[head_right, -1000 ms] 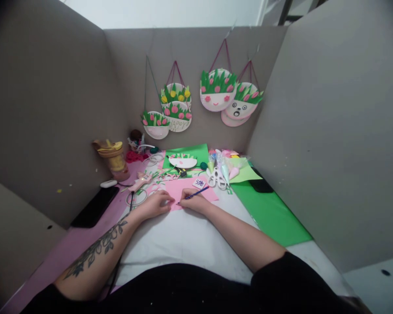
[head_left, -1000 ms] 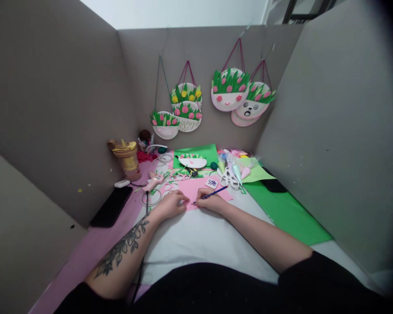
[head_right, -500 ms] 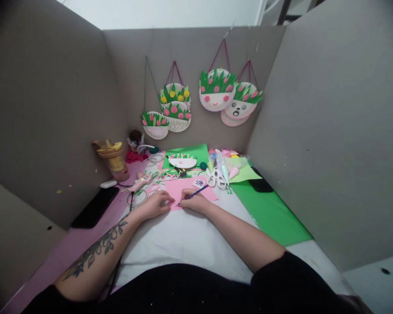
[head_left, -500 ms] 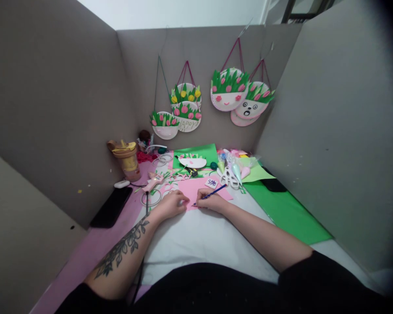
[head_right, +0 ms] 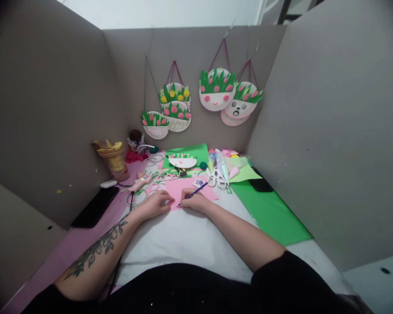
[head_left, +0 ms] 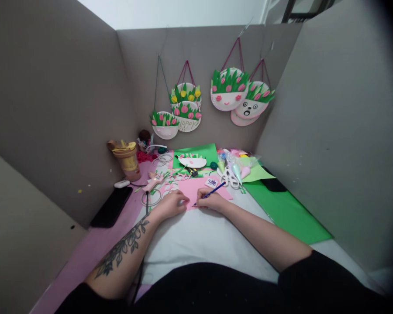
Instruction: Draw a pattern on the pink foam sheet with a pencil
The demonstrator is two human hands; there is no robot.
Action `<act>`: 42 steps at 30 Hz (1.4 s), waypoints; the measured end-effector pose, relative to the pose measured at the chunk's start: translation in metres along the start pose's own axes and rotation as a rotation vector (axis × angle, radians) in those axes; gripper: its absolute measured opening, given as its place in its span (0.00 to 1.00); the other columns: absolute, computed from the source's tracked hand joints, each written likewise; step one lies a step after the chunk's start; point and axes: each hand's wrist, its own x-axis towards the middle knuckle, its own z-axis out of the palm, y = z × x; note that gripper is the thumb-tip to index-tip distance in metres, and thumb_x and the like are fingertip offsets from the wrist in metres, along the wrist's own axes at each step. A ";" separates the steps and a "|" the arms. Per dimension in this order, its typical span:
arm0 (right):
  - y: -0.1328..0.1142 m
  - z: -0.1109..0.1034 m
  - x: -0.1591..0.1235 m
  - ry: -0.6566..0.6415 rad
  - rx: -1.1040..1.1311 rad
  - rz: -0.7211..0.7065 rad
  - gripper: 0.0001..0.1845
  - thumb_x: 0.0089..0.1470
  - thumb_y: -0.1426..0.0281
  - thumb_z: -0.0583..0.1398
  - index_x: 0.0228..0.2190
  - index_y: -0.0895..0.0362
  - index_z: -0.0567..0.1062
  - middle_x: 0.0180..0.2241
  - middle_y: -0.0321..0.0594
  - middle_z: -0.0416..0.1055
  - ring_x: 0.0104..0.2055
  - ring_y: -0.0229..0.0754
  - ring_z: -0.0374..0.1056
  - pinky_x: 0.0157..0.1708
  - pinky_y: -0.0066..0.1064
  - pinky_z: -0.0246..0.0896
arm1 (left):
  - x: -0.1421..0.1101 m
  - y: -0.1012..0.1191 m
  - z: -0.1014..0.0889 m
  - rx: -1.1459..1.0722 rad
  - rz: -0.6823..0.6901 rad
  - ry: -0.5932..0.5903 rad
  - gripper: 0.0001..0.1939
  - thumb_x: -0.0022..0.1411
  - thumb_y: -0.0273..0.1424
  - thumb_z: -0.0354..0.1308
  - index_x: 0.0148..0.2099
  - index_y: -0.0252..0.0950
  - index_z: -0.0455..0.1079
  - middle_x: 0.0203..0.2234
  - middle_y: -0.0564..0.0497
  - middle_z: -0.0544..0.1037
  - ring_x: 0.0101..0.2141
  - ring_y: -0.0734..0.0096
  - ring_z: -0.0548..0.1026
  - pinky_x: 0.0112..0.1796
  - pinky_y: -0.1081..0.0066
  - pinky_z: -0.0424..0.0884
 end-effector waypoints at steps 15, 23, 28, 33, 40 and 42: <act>0.005 -0.002 0.002 -0.011 0.037 0.023 0.06 0.36 0.75 0.62 0.18 0.58 0.67 0.12 0.28 0.63 0.15 0.31 0.55 0.16 0.22 0.48 | 0.000 0.000 0.000 -0.005 0.003 0.002 0.17 0.55 0.32 0.56 0.47 0.40 0.75 0.44 0.47 0.74 0.44 0.62 0.71 0.48 0.66 0.65; -0.002 -0.001 0.000 -0.050 -0.024 0.018 0.06 0.36 0.74 0.62 0.17 0.58 0.68 0.12 0.29 0.62 0.16 0.31 0.56 0.17 0.23 0.48 | 0.000 -0.001 0.000 -0.010 0.007 -0.002 0.17 0.55 0.32 0.56 0.47 0.40 0.75 0.43 0.46 0.74 0.44 0.62 0.71 0.48 0.66 0.65; -0.003 -0.003 0.000 -0.041 -0.026 -0.005 0.06 0.34 0.74 0.61 0.15 0.58 0.67 0.12 0.29 0.63 0.17 0.31 0.55 0.17 0.23 0.46 | 0.000 -0.001 0.000 -0.005 0.005 -0.003 0.17 0.55 0.32 0.57 0.47 0.40 0.75 0.44 0.46 0.74 0.44 0.62 0.71 0.49 0.66 0.65; 0.000 -0.004 -0.001 0.049 0.047 -0.008 0.06 0.33 0.76 0.58 0.14 0.57 0.65 0.11 0.29 0.61 0.15 0.31 0.54 0.17 0.23 0.45 | 0.000 0.000 0.000 -0.004 -0.003 0.000 0.17 0.55 0.32 0.56 0.47 0.41 0.75 0.44 0.47 0.74 0.44 0.62 0.71 0.49 0.66 0.65; 0.000 -0.002 -0.001 -0.018 0.020 -0.002 0.05 0.34 0.75 0.61 0.16 0.58 0.68 0.12 0.29 0.63 0.16 0.32 0.56 0.17 0.23 0.47 | 0.000 0.001 -0.001 -0.002 -0.005 -0.005 0.17 0.55 0.32 0.56 0.47 0.40 0.75 0.44 0.47 0.74 0.44 0.62 0.71 0.49 0.66 0.65; 0.000 -0.002 -0.001 -0.032 -0.002 -0.004 0.05 0.35 0.75 0.61 0.16 0.58 0.68 0.13 0.30 0.64 0.16 0.32 0.57 0.18 0.23 0.48 | 0.000 0.000 0.000 -0.002 0.003 -0.003 0.16 0.55 0.32 0.56 0.47 0.40 0.75 0.43 0.47 0.74 0.44 0.62 0.71 0.48 0.66 0.65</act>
